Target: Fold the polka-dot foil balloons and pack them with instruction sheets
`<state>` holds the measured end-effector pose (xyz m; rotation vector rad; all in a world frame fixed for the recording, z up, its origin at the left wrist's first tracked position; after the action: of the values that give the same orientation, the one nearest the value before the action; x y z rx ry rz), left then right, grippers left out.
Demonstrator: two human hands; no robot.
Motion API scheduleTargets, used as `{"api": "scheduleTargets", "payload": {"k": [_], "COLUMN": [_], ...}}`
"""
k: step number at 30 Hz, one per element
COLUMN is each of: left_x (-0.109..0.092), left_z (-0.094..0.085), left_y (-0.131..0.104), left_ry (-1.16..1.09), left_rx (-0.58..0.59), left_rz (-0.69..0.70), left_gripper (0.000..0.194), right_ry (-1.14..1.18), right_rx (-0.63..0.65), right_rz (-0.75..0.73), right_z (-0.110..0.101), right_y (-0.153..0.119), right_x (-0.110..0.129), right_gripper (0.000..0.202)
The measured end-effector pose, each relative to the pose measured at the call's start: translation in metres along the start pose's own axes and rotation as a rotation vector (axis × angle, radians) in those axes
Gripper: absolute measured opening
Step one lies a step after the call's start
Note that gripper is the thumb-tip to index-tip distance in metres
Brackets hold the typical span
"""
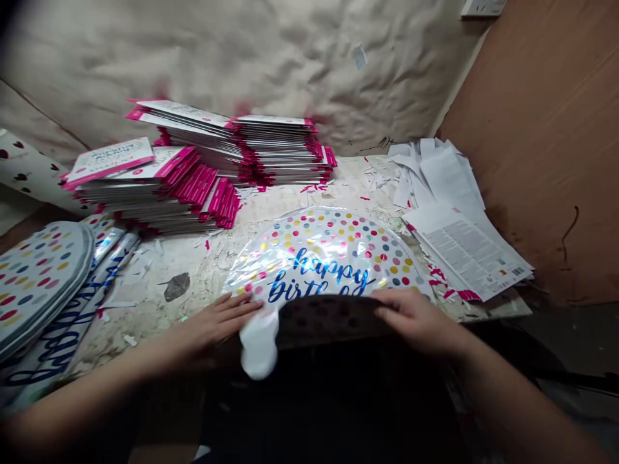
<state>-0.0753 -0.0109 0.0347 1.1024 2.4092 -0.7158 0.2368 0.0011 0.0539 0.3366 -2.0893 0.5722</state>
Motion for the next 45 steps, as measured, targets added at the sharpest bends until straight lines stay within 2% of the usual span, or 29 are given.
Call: {"api": "scheduleTargets", "payload": {"k": [2, 3, 5, 6, 8, 10, 13, 16, 17, 19, 21, 24, 25, 28, 29, 30, 31, 35, 37, 39, 41, 43, 45], "left_x": [0.017, 0.030, 0.054, 0.063, 0.074, 0.078, 0.079, 0.073, 0.072, 0.072, 0.068, 0.057, 0.056, 0.059, 0.059, 0.059, 0.058, 0.058, 0.062, 0.069, 0.079, 0.088, 0.090], "left_z": [-0.011, -0.018, -0.025, -0.026, -0.023, -0.021, -0.027, -0.032, -0.032, -0.034, -0.031, -0.021, -0.021, -0.037, -0.041, -0.042, -0.040, -0.016, -0.004, 0.001, 0.001, -0.004, -0.017], "left_y": [0.007, 0.010, 0.010, 0.010, 0.010, 0.011, 0.009, 0.005, 0.002, -0.007, -0.011, -0.005, -0.004, -0.014, -0.018, -0.022, -0.024, -0.031, -0.033, -0.033, -0.034, -0.036, -0.039], "left_ry": [-0.256, -0.392, -0.620, -0.706, -0.819, -0.838, -0.746, -0.669, -0.649, -0.614, -0.623, -0.657, -0.652, -0.642, -0.660, -0.692, -0.735, -0.894, -0.931, -0.897, -0.796, -0.653, -0.416], "left_rx": [-0.165, -0.259, -0.428, -0.476, -0.494, -0.475, -0.471, -0.392, -0.375, -0.413, -0.441, -0.384, -0.414, -0.683, -0.745, -0.770, -0.754, -0.614, -0.605, -0.609, -0.587, -0.529, -0.507], "left_rz": [-0.115, -0.222, -0.457, -0.545, -0.647, -0.692, -0.646, -0.529, -0.520, -0.558, -0.565, -0.509, -0.508, -0.535, -0.535, -0.531, -0.530, -0.629, -0.684, -0.729, -0.770, -0.805, -0.824], "left_gripper": [0.037, 0.032, 0.033, 0.036, 0.042, 0.045, 0.045, 0.039, 0.037, 0.037, 0.037, 0.036, 0.036, 0.038, 0.039, 0.041, 0.042, 0.047, 0.049, 0.048, 0.045, 0.041, 0.037], "right_ry": [0.194, 0.262, 0.315, 0.312, 0.291, 0.265, 0.207, 0.195, 0.213, 0.255, 0.312, 0.415, 0.421, 0.282, 0.227, 0.199, 0.211, 0.489, 0.512, 0.435, 0.364, 0.334, 0.319], "right_rx": [0.003, -0.006, -0.016, -0.006, 0.030, 0.070, 0.057, -0.147, -0.227, -0.335, -0.359, -0.371, -0.418, -0.698, -0.754, -0.750, -0.683, -0.238, -0.164, -0.175, -0.251, -0.356, -0.450], "right_rz": [0.162, 0.227, 0.322, 0.344, 0.346, 0.321, 0.310, 0.322, 0.326, 0.346, 0.365, 0.336, 0.310, 0.197, 0.178, 0.188, 0.230, 0.433, 0.432, 0.414, 0.395, 0.365, 0.340], "right_z": [-0.023, -0.033, -0.046, -0.049, -0.047, -0.039, -0.029, -0.043, -0.051, -0.065, -0.072, -0.080, -0.085, -0.111, -0.116, -0.117, -0.112, -0.064, -0.049, -0.045, -0.051, -0.060, -0.068], "right_y": [0.014, 0.019, 0.021, 0.018, 0.008, -0.004, -0.013, -0.008, -0.006, -0.002, 0.000, 0.004, 0.003, -0.009, -0.014, -0.017, -0.018, -0.014, -0.008, 0.001, 0.009, 0.015, 0.018], "right_x": [-0.009, -0.018, -0.038, -0.047, -0.059, -0.062, -0.062, -0.073, -0.078, -0.090, -0.098, -0.095, -0.092, -0.074, -0.069, -0.066, -0.068, -0.086, -0.090, -0.093, -0.096, -0.097, -0.098], "right_gripper": [0.035, 0.037, 0.038, 0.039, 0.041, 0.044, 0.045, 0.042, 0.042, 0.041, 0.038, 0.032, 0.031, 0.027, 0.026, 0.026, 0.027, 0.039, 0.047, 0.040, 0.038, 0.041, 0.042]}}
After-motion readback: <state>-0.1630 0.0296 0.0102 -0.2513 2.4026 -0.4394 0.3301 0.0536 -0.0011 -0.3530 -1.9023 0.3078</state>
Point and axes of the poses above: each hand's wrist, its own y-axis towards the middle knuckle, its own z-axis out of the palm, x = y × z, the point moved 7 cm from there along y, towards the middle knuckle, and after that the axes turned 4 degrees about z, right-handed, at the moved point
